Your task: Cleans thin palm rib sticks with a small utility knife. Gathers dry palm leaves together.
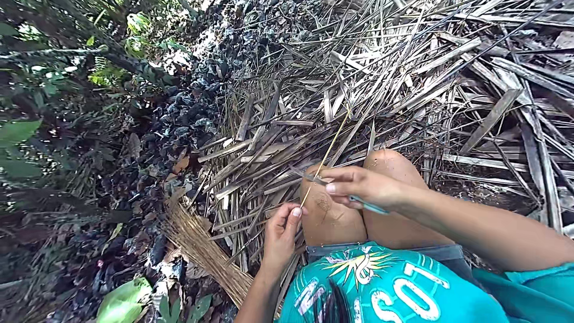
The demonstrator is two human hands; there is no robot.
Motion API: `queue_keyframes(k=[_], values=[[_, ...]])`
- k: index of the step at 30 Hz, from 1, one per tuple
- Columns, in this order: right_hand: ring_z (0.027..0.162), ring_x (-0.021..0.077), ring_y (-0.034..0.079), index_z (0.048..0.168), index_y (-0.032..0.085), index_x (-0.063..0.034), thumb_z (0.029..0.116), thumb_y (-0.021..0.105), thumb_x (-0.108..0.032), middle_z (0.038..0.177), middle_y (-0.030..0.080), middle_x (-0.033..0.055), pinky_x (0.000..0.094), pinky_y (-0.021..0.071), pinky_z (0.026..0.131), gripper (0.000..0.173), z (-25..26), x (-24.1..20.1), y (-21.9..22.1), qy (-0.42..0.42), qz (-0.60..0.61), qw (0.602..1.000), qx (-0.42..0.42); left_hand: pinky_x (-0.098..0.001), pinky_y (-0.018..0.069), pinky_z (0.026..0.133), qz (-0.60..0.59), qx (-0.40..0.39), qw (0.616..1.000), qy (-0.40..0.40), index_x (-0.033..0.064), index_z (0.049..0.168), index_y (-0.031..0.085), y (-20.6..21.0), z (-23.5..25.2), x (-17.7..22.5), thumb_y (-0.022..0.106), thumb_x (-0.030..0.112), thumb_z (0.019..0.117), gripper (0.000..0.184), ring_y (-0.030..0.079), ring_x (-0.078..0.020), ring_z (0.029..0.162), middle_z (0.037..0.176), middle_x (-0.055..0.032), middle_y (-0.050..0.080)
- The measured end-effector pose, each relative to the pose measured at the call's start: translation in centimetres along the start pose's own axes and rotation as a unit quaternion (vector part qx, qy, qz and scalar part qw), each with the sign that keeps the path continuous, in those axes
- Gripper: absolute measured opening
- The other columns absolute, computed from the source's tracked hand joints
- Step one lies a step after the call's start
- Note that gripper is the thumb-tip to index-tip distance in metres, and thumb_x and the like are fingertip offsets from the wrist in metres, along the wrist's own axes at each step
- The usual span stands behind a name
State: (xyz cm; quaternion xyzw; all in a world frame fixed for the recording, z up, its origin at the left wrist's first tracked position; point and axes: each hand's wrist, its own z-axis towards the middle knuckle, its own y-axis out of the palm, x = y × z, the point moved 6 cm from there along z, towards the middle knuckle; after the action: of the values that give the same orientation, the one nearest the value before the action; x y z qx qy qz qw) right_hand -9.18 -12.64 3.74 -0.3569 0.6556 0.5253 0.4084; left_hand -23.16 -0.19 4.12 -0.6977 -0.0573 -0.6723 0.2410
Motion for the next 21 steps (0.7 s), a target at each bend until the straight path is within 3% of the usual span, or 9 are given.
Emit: queue_keyframes(k=[2,3,5,7,10,12,14,16,21], values=[[0.053,-0.0063,0.043,0.131,0.058,-0.0083,0.1062,0.043,-0.014,0.068,0.049,-0.0110,0.0099,0.0373,0.049,0.029,-1.1,-2.2,-2.9,-0.056,-0.021,0.996,0.062,-0.0109,0.0355,0.052,0.007,-0.004,1.000,-0.005,0.0073,0.100,0.068,-0.3,-0.2,-0.1,0.046,0.010,0.1051,0.022,0.041,0.0078,0.055,0.066,0.0163,0.049],[0.052,-0.0071,0.042,0.129,0.060,-0.0128,0.1064,0.042,-0.020,0.065,0.047,-0.0136,0.0092,0.0375,0.048,0.030,-1.6,-3.4,-5.5,-0.106,-0.011,0.989,0.106,-0.0109,0.0360,0.052,0.011,-0.004,1.000,-0.010,0.0072,0.099,0.068,-0.6,-0.4,-0.5,0.046,0.010,0.1051,0.023,0.042,0.0077,0.055,0.066,0.0161,0.050],[0.049,-0.0063,0.040,0.128,0.057,-0.0191,0.1091,0.033,-0.024,0.062,0.044,-0.0170,0.0104,0.0373,0.048,0.031,-4.0,-6.7,-11.3,-0.199,0.010,0.951,0.237,-0.0112,0.0354,0.051,0.010,0.001,0.999,-0.032,0.0078,0.099,0.067,-1.4,-0.9,-1.5,0.045,0.010,0.1047,0.023,0.041,0.0073,0.054,0.065,0.0160,0.050],[0.048,-0.0032,0.042,0.137,0.051,-0.0180,0.1104,0.029,-0.021,0.063,0.045,-0.0151,0.0130,0.0394,0.046,0.035,-6.2,-8.7,-13.0,-0.249,-0.002,0.911,0.328,-0.0117,0.0352,0.049,-0.010,0.007,0.998,-0.062,0.0079,0.100,0.067,-1.8,-1.1,-2.0,0.044,0.009,0.1046,0.024,0.041,0.0064,0.052,0.064,0.0156,0.049],[0.049,-0.0033,0.047,0.152,0.037,-0.0162,0.1048,0.039,-0.018,0.066,0.050,-0.0120,0.0128,0.0432,0.046,0.048,-4.4,-5.5,-6.0,-0.142,-0.036,0.964,0.220,-0.0116,0.0340,0.048,-0.051,-0.004,0.995,-0.090,0.0094,0.100,0.067,-0.8,-0.5,-1.6,0.042,0.008,0.1053,0.025,0.039,0.0066,0.050,0.062,0.0163,0.047],[0.055,-0.0022,0.048,0.151,0.037,-0.0135,0.1061,0.046,-0.018,0.074,0.053,-0.0077,0.0143,0.0423,0.050,0.046,-1.9,-0.6,0.0,0.004,-0.029,0.998,0.056,-0.0114,0.0343,0.048,-0.077,-0.017,0.993,-0.089,0.0109,0.100,0.066,-0.1,0.0,-1.1,0.041,0.008,0.1051,0.026,0.039,0.0070,0.050,0.062,0.0169,0.047],[0.055,-0.0020,0.044,0.152,0.039,-0.0080,0.1072,0.046,-0.016,0.077,0.050,-0.0068,0.0144,0.0384,0.050,0.046,-0.5,1.5,2.7,0.068,-0.002,0.997,-0.032,-0.0109,0.0357,0.049,-0.095,-0.028,0.992,-0.081,0.0141,0.097,0.067,0.1,-0.1,-0.8,0.043,0.009,0.1044,0.025,0.041,0.0077,0.052,0.063,0.0176,0.050],[0.055,-0.0038,0.044,0.143,0.047,-0.0061,0.1081,0.043,-0.015,0.074,0.050,-0.0080,0.0115,0.0389,0.050,0.037,-0.3,0.5,1.2,0.054,0.008,0.998,-0.011,-0.0107,0.0347,0.049,-0.096,-0.043,0.991,-0.080,0.0158,0.097,0.067,-0.3,-0.5,-0.8,0.045,0.011,0.1046,0.024,0.041,0.0080,0.051,0.062,0.0183,0.048],[0.050,-0.0049,0.044,0.139,0.055,-0.0099,0.1068,0.040,-0.015,0.066,0.048,-0.0106,0.0098,0.0381,0.047,0.036,-0.6,-2.0,-3.9,-0.054,0.041,0.995,0.069,-0.0106,0.0347,0.049,-0.105,-0.067,0.988,-0.091,0.0161,0.097,0.068,-0.6,-1.0,-1.3,0.048,0.015,0.1054,0.022,0.040,0.0082,0.052,0.061,0.0183,0.046]])
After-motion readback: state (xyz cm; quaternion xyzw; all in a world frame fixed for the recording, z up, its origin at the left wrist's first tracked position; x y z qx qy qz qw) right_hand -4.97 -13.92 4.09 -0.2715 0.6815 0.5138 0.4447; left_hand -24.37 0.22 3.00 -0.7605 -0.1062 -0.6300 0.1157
